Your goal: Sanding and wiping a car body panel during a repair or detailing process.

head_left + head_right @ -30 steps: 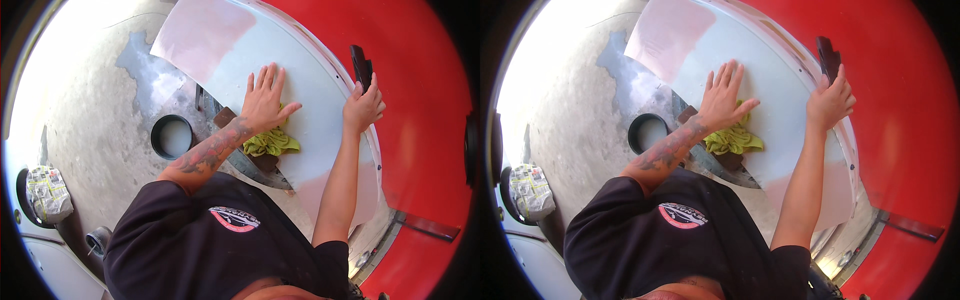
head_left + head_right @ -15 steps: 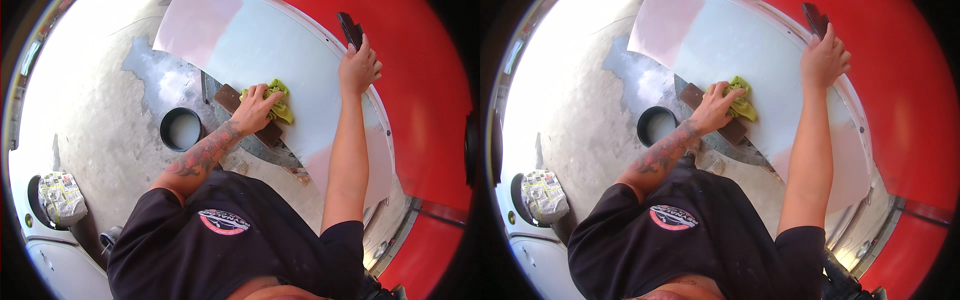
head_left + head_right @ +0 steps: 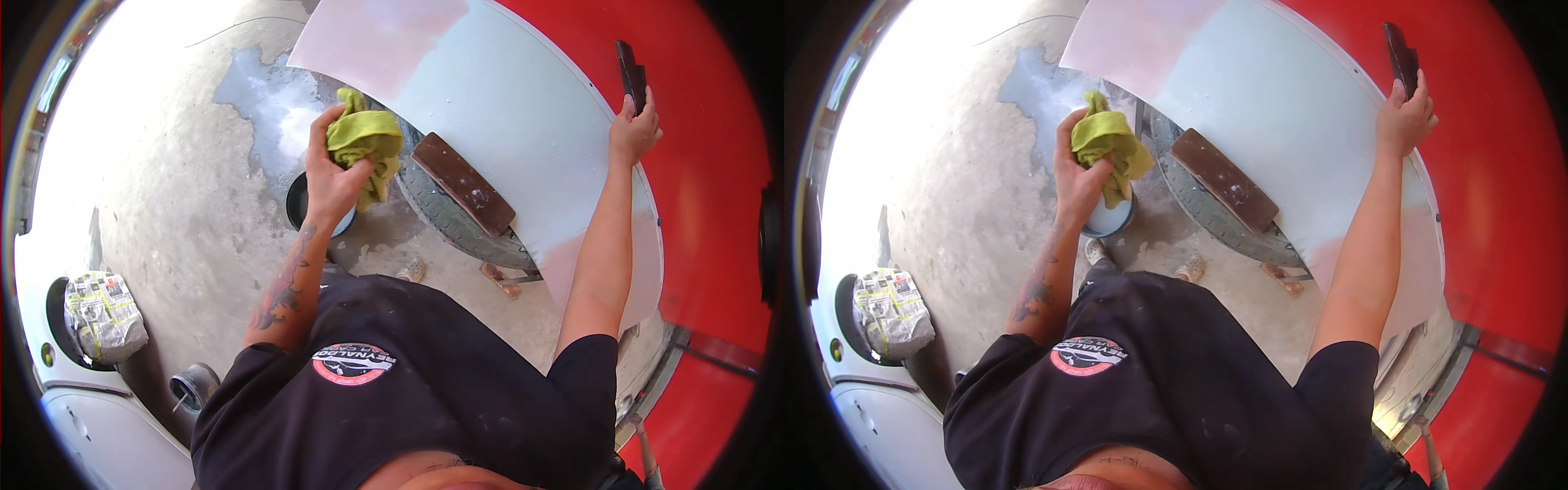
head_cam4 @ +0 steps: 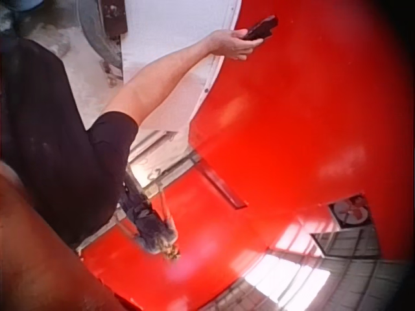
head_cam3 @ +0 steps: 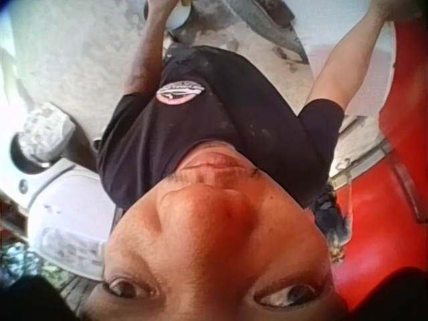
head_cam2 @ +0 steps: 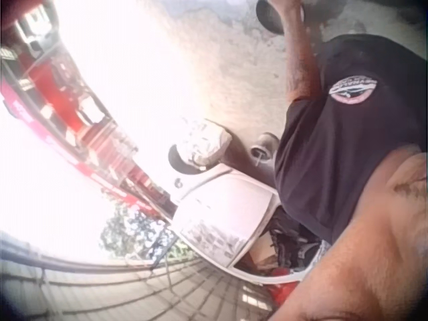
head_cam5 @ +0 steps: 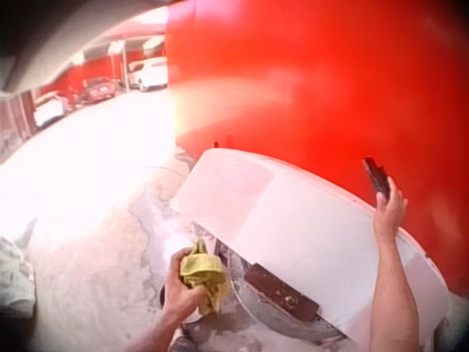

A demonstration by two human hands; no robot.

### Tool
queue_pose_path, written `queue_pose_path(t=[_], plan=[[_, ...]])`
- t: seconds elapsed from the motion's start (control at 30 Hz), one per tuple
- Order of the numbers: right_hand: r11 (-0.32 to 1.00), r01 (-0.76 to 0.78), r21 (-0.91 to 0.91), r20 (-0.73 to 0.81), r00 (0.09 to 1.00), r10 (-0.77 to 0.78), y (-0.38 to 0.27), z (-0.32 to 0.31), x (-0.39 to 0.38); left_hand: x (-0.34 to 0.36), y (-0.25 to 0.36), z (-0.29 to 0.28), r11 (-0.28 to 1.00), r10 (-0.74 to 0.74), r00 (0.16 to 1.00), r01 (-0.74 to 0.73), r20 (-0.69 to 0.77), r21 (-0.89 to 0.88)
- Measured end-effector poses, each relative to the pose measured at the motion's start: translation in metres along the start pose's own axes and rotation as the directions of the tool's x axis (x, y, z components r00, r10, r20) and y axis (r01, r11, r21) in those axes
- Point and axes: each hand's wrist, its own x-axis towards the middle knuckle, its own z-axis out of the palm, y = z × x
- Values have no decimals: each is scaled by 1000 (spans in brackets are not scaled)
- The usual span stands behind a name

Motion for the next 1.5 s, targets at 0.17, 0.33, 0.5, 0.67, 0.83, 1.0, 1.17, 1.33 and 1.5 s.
queue_pose_path(t=[0.17, 0.33, 0.5, 0.67, 0.83, 1.0, 1.17, 1.33, 1.5], plan=[[823, 5, 568, -37, 999, 19, -66, -24, -43, -24, -108, -147, 791, -501, 858, 399, -117, -463], [640, -399, 657, 564, 823, -66, -246, -68, -251, -23, -181, -244, 465, -789, 612, 656, 59, -595], [351, -900, -257, 964, -266, 23, -322, -9, -442, -30, -249, -283, 243, -924, 365, 790, 114, -562], [101, -813, -574, 817, -576, 6, -326, 116, -591, -41, -376, -300, 212, -944, 310, 837, 117, -505], [98, -798, -595, 803, -595, 28, -329, 293, -727, -44, -569, -296, 305, -951, 305, 909, -46, -285], [522, -847, -106, 994, -98, 43, -317, 373, -862, -50, -705, -261, 306, -892, 304, 951, -334, 49], [892, -449, -42, 961, -264, -87, -301, 393, -938, -89, -792, -276, 145, -858, 496, 487, -136, 861], [296, -790, -537, 839, -537, 88, -299, 349, -902, -116, -716, -250, 421, -781, 533, 834, -324, 356], [-64, -928, -367, 920, -373, 120, -328, 284, -807, -47, -623, -233, 492, -692, 606, 793, -392, 358]])
